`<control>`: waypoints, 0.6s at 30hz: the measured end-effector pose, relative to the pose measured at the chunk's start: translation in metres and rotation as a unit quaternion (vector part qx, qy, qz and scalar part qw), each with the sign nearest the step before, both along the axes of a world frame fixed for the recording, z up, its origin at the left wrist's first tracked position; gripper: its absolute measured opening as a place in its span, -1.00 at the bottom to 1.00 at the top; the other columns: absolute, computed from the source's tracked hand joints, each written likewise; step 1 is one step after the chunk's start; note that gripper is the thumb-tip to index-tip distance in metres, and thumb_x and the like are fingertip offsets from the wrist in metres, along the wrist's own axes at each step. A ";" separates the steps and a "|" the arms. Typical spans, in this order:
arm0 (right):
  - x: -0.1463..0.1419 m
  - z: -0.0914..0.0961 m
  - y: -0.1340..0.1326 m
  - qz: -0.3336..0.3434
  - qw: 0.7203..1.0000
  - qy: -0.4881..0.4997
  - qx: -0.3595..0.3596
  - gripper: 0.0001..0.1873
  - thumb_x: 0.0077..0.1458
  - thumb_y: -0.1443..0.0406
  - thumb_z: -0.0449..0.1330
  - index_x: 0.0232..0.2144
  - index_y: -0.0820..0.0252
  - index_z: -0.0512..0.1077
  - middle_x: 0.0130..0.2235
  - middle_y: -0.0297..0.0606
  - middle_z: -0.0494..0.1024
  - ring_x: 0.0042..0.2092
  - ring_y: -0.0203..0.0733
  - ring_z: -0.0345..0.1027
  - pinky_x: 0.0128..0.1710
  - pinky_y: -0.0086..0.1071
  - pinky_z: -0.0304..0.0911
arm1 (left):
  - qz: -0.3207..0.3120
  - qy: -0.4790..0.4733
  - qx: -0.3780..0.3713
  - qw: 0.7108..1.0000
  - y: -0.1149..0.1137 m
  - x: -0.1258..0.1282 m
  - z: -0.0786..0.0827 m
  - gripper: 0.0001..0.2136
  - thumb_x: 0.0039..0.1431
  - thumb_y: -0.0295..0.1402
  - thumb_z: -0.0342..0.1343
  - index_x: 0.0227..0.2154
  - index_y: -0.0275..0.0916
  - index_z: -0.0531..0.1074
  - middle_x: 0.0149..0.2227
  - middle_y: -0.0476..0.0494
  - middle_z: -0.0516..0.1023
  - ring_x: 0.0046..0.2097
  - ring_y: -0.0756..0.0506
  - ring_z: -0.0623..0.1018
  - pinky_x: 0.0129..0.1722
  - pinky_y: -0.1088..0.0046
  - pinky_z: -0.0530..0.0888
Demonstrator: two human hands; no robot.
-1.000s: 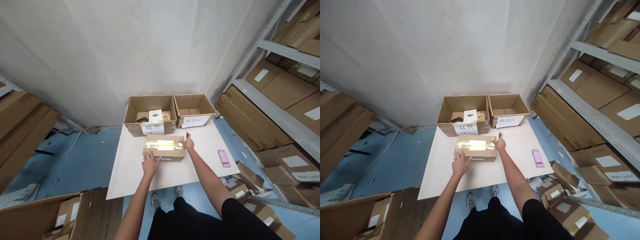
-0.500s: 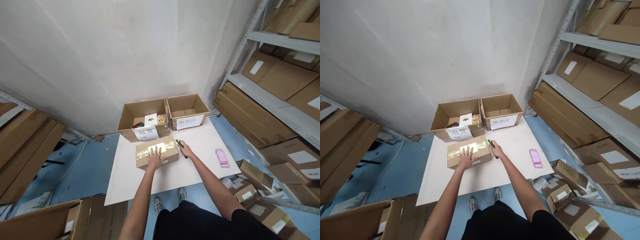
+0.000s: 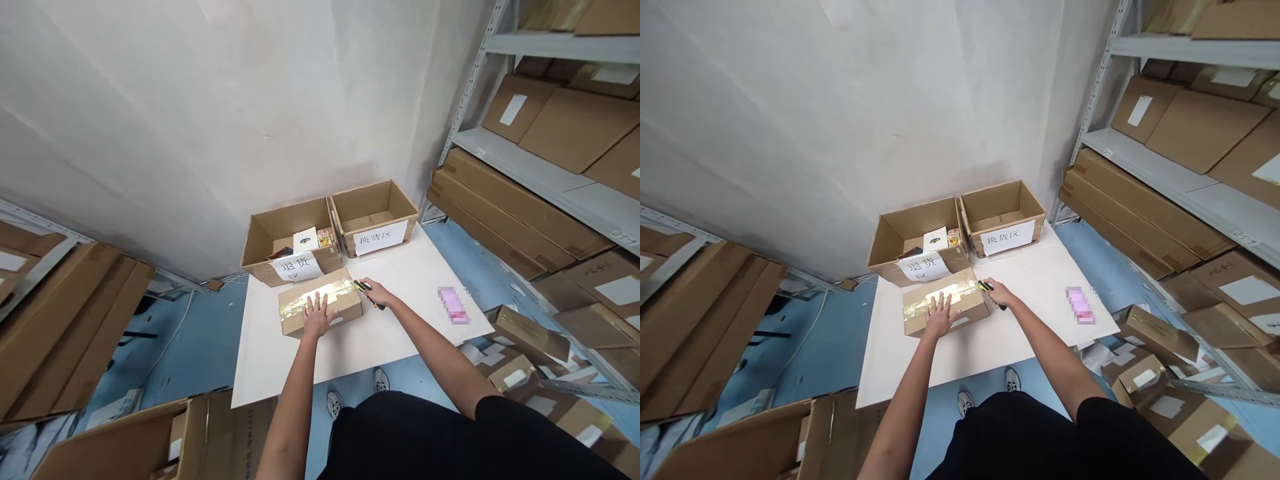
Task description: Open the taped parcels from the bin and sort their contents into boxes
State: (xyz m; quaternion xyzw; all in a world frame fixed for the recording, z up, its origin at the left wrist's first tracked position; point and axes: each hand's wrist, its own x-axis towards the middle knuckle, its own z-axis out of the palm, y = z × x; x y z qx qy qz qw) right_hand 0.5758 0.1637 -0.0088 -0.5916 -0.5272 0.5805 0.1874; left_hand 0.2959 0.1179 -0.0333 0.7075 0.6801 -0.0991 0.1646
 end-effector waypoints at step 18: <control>-0.075 -0.055 -0.040 -0.178 0.966 -0.186 0.034 0.07 0.14 -0.18 0.26 0.47 0.15 -0.04 0.06 -0.02 0.62 0.02 0.06 0.58 -0.06 -0.25 0.44 | 0.048 0.024 0.038 0.998 0.062 -0.073 0.037 -0.26 0.39 0.13 -0.23 0.49 -0.16 0.06 0.49 -0.35 0.14 0.48 -0.42 0.07 0.36 0.01 0.14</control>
